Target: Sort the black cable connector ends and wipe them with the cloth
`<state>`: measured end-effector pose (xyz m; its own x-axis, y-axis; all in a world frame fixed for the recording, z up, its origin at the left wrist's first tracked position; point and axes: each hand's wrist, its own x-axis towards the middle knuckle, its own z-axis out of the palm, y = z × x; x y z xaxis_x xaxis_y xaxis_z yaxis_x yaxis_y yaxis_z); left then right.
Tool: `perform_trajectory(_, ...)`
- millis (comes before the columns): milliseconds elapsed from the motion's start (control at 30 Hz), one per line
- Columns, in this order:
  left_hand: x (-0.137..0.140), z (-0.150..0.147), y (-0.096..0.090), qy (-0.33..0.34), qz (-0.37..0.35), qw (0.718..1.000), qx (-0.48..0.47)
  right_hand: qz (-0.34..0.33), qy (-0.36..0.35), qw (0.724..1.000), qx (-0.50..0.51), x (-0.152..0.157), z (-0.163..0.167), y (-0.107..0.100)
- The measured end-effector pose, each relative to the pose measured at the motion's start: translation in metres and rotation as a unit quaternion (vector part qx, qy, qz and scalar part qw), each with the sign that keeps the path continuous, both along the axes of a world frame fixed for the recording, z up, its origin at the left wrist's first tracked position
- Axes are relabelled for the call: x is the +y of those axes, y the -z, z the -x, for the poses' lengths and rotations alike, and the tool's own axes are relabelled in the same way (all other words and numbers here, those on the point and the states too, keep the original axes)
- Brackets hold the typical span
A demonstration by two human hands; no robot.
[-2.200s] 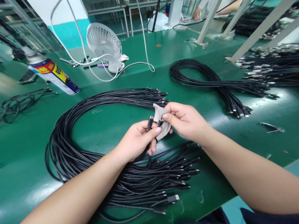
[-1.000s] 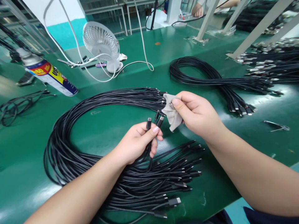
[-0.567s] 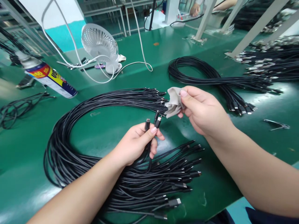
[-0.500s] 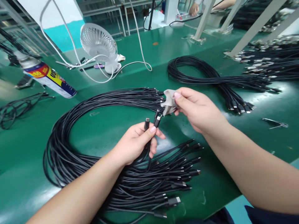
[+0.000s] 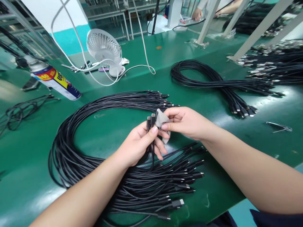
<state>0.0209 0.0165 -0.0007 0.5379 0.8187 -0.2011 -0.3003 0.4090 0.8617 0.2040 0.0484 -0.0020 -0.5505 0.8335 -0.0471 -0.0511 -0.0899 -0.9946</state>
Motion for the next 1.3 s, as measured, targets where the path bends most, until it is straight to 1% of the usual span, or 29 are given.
perform_trajectory(100, 0.0, -0.001, 0.003, -0.029, -0.009, 0.999, 0.044, -0.018, 0.022, 0.999, -0.018, 0.001, -0.001, -0.001)
perform_trajectory(200, 0.002, -0.001, 0.006, -0.062, -0.022, 0.996, 0.068, -0.069, 0.072, 0.993, -0.069, 0.0, -0.001, -0.002)
perform_trajectory(267, 0.002, 0.0, 0.007, -0.053, -0.034, 0.995, 0.083, -0.075, 0.082, 0.991, -0.078, -0.002, 0.0, -0.003)
perform_trajectory(400, 0.002, 0.001, 0.009, -0.026, -0.041, 0.994, 0.094, -0.01, 0.029, 0.999, -0.029, -0.005, 0.002, -0.003)
perform_trajectory(433, 0.002, 0.001, 0.009, -0.025, -0.04, 0.995, 0.089, -0.003, 0.016, 1.0, -0.021, -0.005, 0.003, -0.003)
perform_trajectory(500, 0.002, 0.001, 0.008, -0.023, -0.034, 0.996, 0.075, -0.015, 0.008, 1.0, -0.018, -0.004, 0.002, -0.003)
perform_trajectory(567, 0.001, 0.001, 0.007, -0.021, -0.025, 0.997, 0.064, -0.033, 0.018, 0.999, -0.023, -0.002, 0.002, -0.003)
perform_trajectory(633, 0.001, 0.001, 0.007, -0.019, -0.018, 0.998, 0.058, -0.035, 0.034, 0.998, -0.029, -0.002, 0.002, -0.004)
perform_trajectory(700, 0.0, 0.001, 0.007, -0.002, -0.012, 0.998, 0.054, -0.016, 0.033, 0.999, -0.022, -0.002, 0.002, -0.004)
perform_trajectory(800, -0.002, 0.002, 0.008, 0.031, -0.001, 0.998, 0.047, 0.032, -0.02, 0.999, -0.002, -0.003, 0.001, -0.005)
perform_trajectory(867, -0.002, 0.003, 0.008, 0.023, -0.001, 0.999, 0.048, 0.044, -0.041, 0.998, -0.001, -0.001, 0.0, -0.004)
perform_trajectory(933, -0.002, 0.002, 0.007, -0.001, -0.007, 0.998, 0.055, 0.032, -0.027, 0.999, -0.003, 0.0, -0.001, -0.004)
perform_trajectory(1033, 0.0, 0.002, 0.006, -0.024, -0.013, 0.998, 0.059, 0.022, 0.028, 0.999, 0.003, 0.001, 0.0, -0.004)
perform_trajectory(1167, -0.001, 0.002, 0.005, -0.019, -0.009, 0.999, 0.046, 0.05, 0.081, 0.995, 0.018, -0.002, 0.002, -0.009)
perform_trajectory(1300, -0.001, 0.002, 0.005, -0.022, -0.006, 0.999, 0.042, 0.057, 0.094, 0.993, 0.034, -0.004, 0.003, -0.012)
